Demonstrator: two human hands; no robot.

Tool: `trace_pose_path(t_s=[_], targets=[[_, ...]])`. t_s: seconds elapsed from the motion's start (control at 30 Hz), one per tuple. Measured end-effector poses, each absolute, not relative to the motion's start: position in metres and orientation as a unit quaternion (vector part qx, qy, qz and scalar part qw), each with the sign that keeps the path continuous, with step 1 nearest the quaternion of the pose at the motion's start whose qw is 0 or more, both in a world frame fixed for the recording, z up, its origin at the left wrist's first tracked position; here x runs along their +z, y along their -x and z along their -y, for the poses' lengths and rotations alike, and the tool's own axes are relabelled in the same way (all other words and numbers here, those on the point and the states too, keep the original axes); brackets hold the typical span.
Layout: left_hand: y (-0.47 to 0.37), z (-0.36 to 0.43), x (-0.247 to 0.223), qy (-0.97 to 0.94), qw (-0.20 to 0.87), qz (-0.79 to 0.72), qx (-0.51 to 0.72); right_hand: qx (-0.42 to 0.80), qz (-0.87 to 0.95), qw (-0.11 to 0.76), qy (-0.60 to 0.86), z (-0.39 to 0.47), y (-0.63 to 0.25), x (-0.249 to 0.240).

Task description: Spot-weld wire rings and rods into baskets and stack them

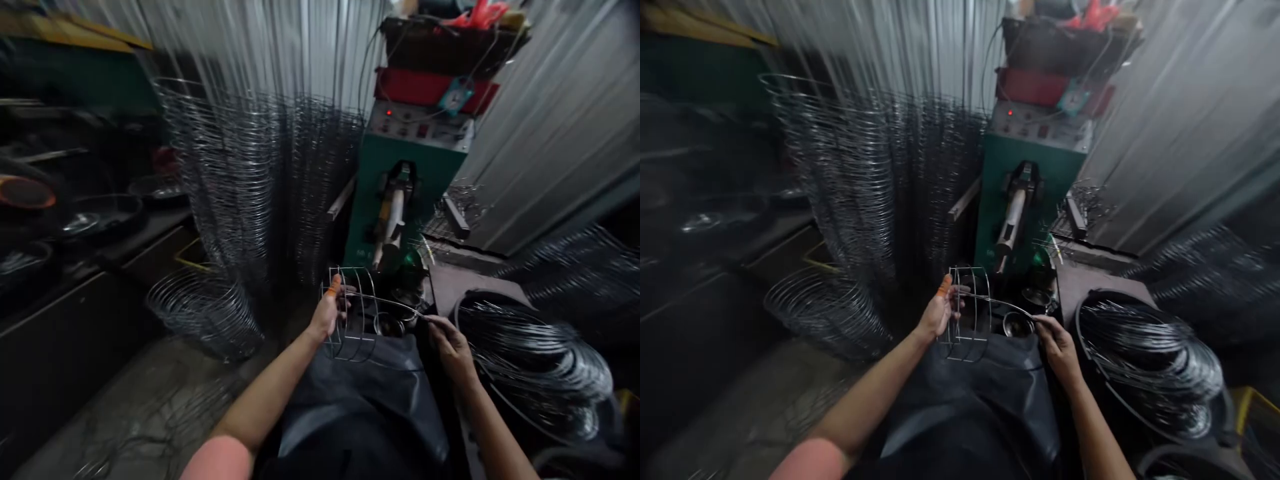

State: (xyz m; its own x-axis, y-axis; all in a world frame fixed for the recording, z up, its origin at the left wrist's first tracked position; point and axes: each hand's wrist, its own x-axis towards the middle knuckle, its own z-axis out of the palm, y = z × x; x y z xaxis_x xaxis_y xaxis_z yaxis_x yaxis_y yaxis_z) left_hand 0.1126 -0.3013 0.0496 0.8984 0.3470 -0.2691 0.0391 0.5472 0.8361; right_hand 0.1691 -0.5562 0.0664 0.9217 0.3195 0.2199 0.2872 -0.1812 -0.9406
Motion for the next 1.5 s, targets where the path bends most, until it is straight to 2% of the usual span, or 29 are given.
trace_pose_path(t_s=[0.13, 0.3, 0.5, 0.63, 0.8, 1.03, 1.27, 1.4, 1.5], targets=[[-0.106, 0.297, 0.040, -0.515, 0.813, -0.239, 0.127, 0.044, 0.231, 0.598, 0.766, 0.538, -0.169, 0.043], [-0.105, 0.295, 0.028, -0.524, 0.810, -0.231, 0.125, 0.068, 0.247, 0.578, 0.775, 0.539, -0.170, 0.046], [-0.094, 0.301, 0.022, -0.567, 0.795, -0.195, 0.086, 0.140, 0.347, 0.438, 0.817, 0.516, -0.170, 0.056], [-0.084, 0.304, 0.018, -0.594, 0.780, -0.186, 0.065, 0.143, 0.423, 0.391, 0.805, 0.488, -0.172, 0.058], [-0.068, 0.290, 0.017, -0.626, 0.760, -0.165, 0.051, 0.067, 0.399, 0.404, 0.820, 0.492, -0.188, 0.058], [-0.052, 0.279, 0.030, -0.757, 0.634, -0.122, 0.098, -0.055, 0.386, 0.407, 0.826, 0.505, -0.190, 0.033], [-0.084, 0.277, 0.035, -0.592, 0.768, -0.236, 0.068, -0.160, 0.424, 0.282, 0.846, 0.512, -0.211, 0.045], [-0.115, 0.275, 0.037, -0.536, 0.808, -0.233, 0.073, -0.196, 0.388, 0.299, 0.850, 0.520, -0.241, 0.058], [-0.135, 0.280, 0.034, -0.542, 0.804, -0.237, 0.058, -0.176, 0.382, 0.332, 0.844, 0.515, -0.257, 0.054]])
